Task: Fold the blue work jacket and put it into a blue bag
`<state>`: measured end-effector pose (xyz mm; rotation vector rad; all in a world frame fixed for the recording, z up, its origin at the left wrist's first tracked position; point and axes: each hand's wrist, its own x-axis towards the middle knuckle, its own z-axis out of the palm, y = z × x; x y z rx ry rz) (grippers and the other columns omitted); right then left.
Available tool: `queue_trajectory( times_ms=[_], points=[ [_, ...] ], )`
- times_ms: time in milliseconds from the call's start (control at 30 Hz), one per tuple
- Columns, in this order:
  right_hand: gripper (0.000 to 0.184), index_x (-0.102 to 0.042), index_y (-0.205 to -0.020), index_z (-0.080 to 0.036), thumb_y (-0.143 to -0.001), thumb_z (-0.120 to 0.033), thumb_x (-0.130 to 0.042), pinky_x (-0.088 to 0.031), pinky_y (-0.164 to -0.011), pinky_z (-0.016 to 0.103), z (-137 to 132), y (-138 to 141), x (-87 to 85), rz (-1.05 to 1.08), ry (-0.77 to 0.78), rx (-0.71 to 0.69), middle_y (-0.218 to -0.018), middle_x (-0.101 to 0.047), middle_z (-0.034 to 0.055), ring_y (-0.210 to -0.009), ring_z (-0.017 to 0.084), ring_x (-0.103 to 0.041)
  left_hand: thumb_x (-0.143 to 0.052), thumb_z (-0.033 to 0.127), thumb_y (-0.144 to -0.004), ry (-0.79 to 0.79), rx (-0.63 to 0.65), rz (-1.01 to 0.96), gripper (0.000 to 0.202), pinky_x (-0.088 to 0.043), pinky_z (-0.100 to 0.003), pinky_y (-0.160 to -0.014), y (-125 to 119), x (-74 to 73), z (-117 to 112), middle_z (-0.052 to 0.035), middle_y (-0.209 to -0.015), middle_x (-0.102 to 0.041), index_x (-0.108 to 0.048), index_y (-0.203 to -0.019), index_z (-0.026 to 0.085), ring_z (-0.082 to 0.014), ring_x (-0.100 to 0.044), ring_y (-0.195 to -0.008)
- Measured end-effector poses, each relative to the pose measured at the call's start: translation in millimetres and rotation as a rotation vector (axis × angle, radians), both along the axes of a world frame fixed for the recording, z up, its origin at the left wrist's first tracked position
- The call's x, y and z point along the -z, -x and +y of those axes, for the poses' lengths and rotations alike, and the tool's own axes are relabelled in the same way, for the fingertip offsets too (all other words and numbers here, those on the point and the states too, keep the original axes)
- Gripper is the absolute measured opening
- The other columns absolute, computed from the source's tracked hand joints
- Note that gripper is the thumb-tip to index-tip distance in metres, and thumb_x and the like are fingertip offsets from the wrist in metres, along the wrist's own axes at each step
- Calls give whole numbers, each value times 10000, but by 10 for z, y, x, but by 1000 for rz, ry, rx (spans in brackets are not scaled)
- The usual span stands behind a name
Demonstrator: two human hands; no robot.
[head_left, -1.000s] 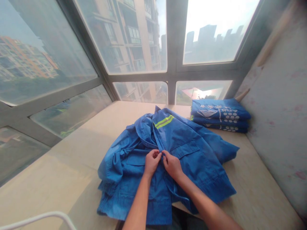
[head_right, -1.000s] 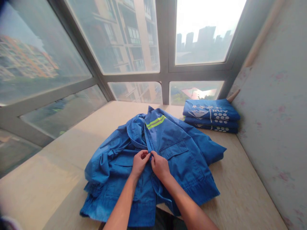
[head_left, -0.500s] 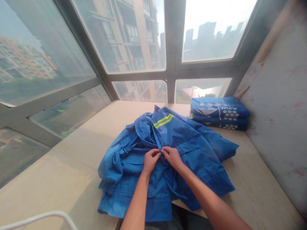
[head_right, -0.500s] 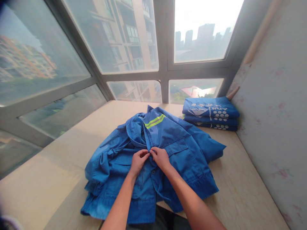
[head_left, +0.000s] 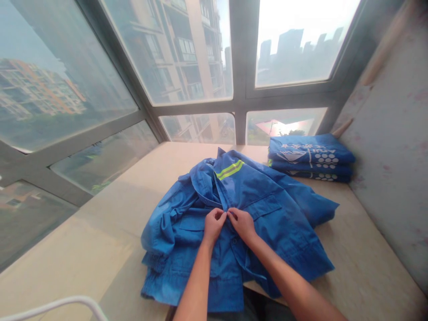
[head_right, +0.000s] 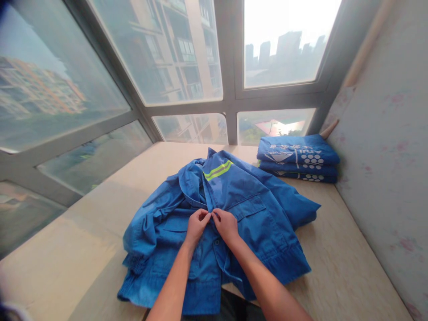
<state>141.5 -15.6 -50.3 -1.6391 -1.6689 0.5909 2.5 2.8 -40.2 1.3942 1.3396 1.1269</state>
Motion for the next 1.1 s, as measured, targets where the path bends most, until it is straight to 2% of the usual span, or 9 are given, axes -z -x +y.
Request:
queue_trajectory(
  times_ms=[200,367,567,833,967,1100],
  points=[
    [269,-735,-937,-241,-921,-377,-503,-377,-598,231,-17,-5,-27,46,-17,31,-707,-696,8,-655,167,-630,-693,350,-709,-5,-79,-20,196,-450,-229,-597,-19,43,5,7,-643,-617,-623,-708,166,-132,-577,-622],
    [265,-734,-906,-229,-908,-373,-511,-377,-586,232,-32,-23,-46,98,-22,14,-635,-656,-1,-590,158,-589,-711,395,-701,28,-94,-91,286,-499,-244,-595,-11,15,-5,-9,-708,-661,-618,-851,170,-152,-631,-650],
    [290,-729,-917,-223,-923,-382,-487,-379,-604,230,-36,-25,-41,114,-41,-1,-668,-667,10,-609,160,-588,-717,369,-703,34,-96,-132,265,-511,-239,-599,-19,-47,-20,-6,-700,-660,-602,-832,169,-147,-639,-648],
    [294,-730,-954,-224,-919,-425,-517,-398,-617,225,-64,-19,-42,135,-52,-22,-676,-671,3,-611,152,-594,-704,368,-730,6,-75,-120,276,-516,-249,-639,-14,-28,-9,-5,-723,-664,-590,-890,174,-155,-654,-679],
    [307,-733,-948,-235,-894,-479,-555,-379,-580,226,-50,-1,-57,84,-2,16,-650,-666,-2,-603,155,-600,-690,361,-751,-37,-68,-75,242,-520,-260,-700,-11,-14,-24,-19,-782,-667,-602,-880,175,-162,-662,-738],
    [297,-742,-890,-241,-929,-411,-501,-371,-588,222,53,-20,-92,72,73,28,-726,-711,9,-675,155,-637,-666,343,-774,-71,-41,-12,225,-517,-268,-738,-22,-18,-56,-29,-814,-675,-634,-924,178,-164,-656,-762]
  ],
)
